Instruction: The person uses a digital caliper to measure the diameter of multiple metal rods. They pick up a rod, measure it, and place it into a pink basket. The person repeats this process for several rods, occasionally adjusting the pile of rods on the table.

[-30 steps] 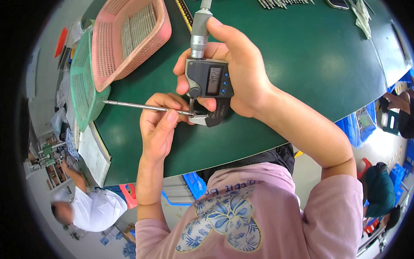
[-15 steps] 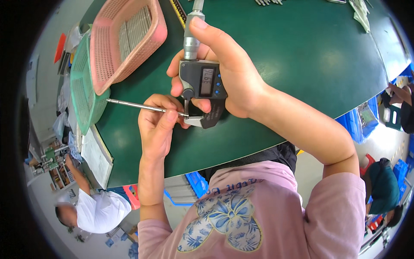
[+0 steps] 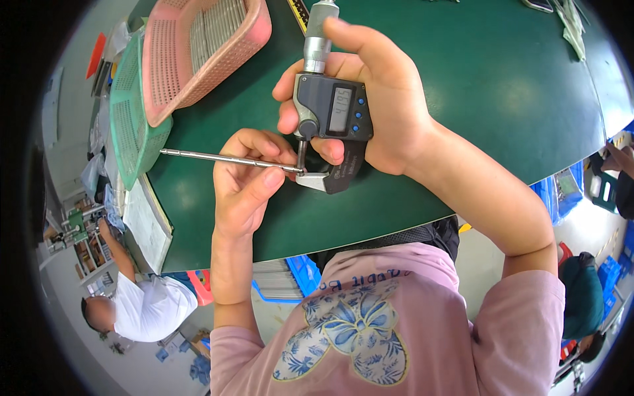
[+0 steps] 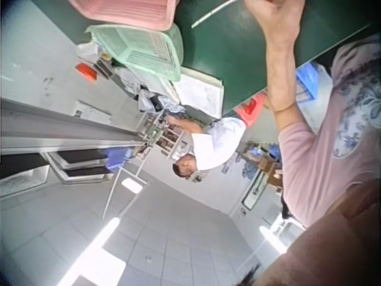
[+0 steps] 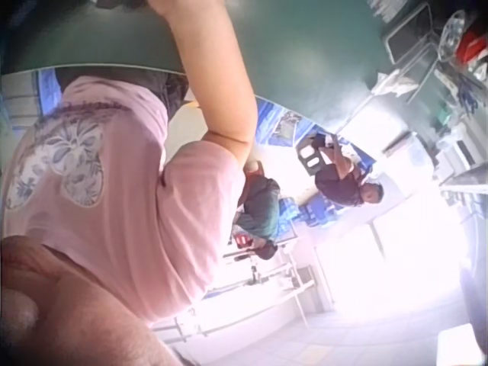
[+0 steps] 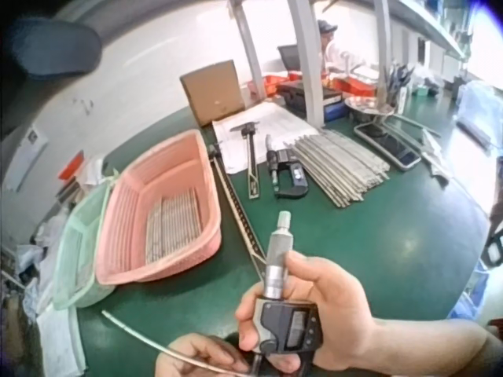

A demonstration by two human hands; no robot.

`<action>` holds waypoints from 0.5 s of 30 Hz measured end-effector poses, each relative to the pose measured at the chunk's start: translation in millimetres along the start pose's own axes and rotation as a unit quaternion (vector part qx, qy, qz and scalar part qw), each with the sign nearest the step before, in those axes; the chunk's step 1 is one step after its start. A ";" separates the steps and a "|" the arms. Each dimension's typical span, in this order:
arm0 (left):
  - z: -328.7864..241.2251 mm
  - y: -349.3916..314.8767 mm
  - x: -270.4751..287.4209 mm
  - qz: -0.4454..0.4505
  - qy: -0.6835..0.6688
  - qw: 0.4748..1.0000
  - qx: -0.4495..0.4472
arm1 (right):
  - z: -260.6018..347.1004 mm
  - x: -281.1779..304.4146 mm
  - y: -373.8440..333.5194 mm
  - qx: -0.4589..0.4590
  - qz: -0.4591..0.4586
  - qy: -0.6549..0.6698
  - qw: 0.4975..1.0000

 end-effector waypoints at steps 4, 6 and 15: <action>0.2 -1.1 0.0 0.007 0.012 1.000 -0.005 | -0.7 -1.1 0.2 -0.017 0.004 -0.006 1.000; 0.8 -0.7 0.7 0.014 0.012 1.000 -0.010 | -3.7 -5.6 0.0 -0.049 -0.015 0.047 0.998; 2.2 1.2 -1.4 0.021 0.010 1.000 -0.012 | 0.1 1.2 -0.1 -0.002 -0.031 0.002 1.000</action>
Point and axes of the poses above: each hand's wrist, its own y-axis towards the middle knuckle, its own x-axis out of the back of the hand, z = x × y, the point moved 8 cm from there along y, towards the middle knuckle, and after that the axes turned 5 degrees about -x, right-handed, at the moved point
